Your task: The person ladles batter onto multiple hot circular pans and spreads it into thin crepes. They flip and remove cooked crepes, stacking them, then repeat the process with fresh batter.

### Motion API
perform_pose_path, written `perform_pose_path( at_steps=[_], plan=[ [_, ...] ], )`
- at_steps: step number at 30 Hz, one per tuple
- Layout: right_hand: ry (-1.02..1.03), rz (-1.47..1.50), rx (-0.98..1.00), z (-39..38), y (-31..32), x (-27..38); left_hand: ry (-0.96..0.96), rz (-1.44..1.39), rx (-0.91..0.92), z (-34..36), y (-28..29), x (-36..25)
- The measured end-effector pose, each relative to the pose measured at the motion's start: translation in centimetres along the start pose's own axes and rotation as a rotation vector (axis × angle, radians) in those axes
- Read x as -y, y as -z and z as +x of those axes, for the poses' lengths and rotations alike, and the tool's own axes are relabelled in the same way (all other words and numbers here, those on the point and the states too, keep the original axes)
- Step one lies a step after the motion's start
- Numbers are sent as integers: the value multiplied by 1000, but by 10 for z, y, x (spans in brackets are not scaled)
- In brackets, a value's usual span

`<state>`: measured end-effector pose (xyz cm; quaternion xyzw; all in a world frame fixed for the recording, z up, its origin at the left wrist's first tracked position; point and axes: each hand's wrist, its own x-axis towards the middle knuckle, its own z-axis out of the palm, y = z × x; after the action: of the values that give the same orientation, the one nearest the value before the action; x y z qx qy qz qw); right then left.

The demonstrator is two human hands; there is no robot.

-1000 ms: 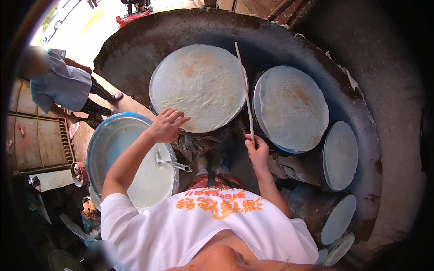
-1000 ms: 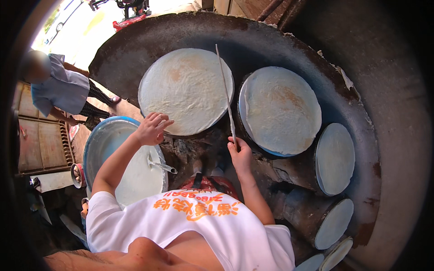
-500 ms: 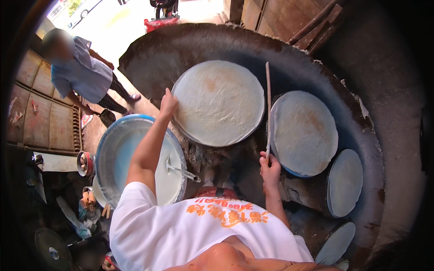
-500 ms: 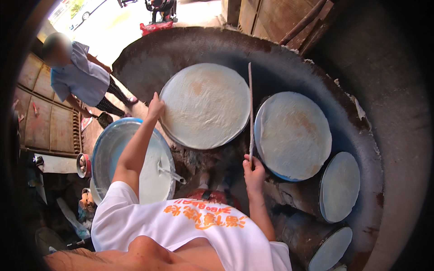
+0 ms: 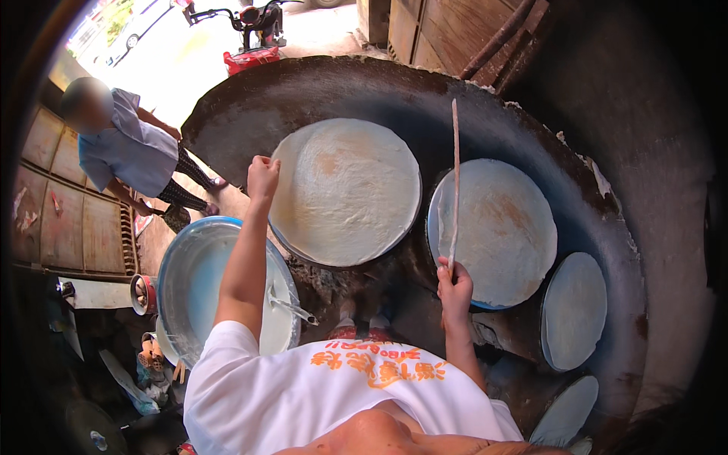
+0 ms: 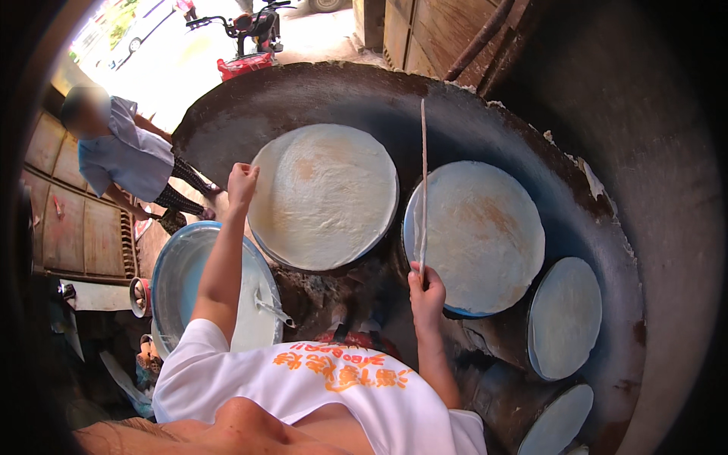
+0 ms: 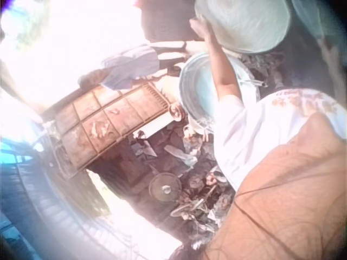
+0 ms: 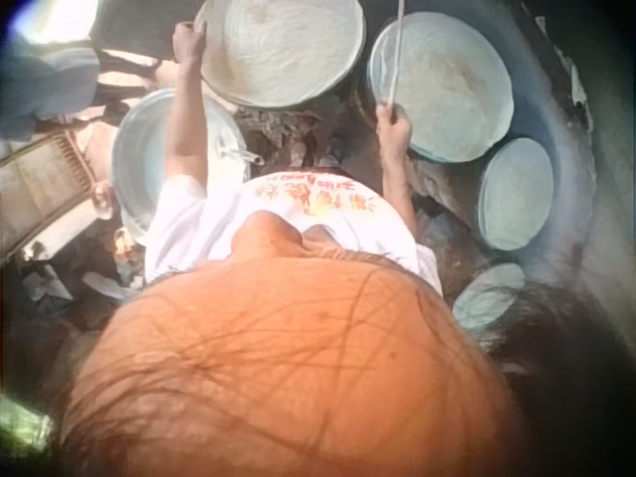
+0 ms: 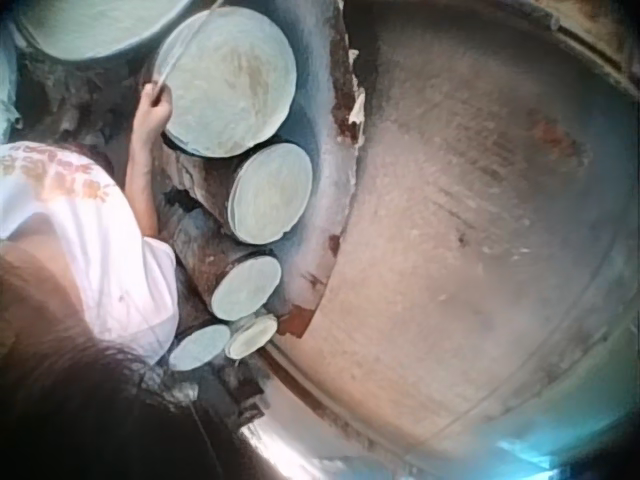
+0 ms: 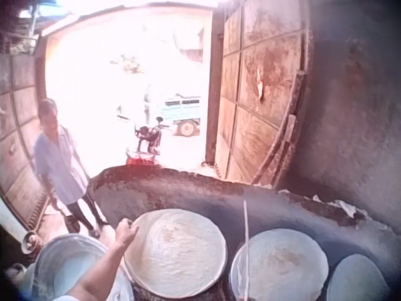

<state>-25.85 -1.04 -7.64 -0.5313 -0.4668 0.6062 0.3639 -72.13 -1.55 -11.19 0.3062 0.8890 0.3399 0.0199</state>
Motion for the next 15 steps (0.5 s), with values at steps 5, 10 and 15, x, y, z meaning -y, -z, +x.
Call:
perform_pose_path(
  at_steps=[5, 10, 15],
  plan=[
    [126, -148, -87, 19, 15, -10, -255, 45, -106, -42, 37, -62],
    [313, -208, -104, 67, -11, 30, -521, -294, -140, -131, 101, -130],
    [718, -51, 5, 137, -4, 108, -888, -232, -150, -194, 145, -128]
  ],
)
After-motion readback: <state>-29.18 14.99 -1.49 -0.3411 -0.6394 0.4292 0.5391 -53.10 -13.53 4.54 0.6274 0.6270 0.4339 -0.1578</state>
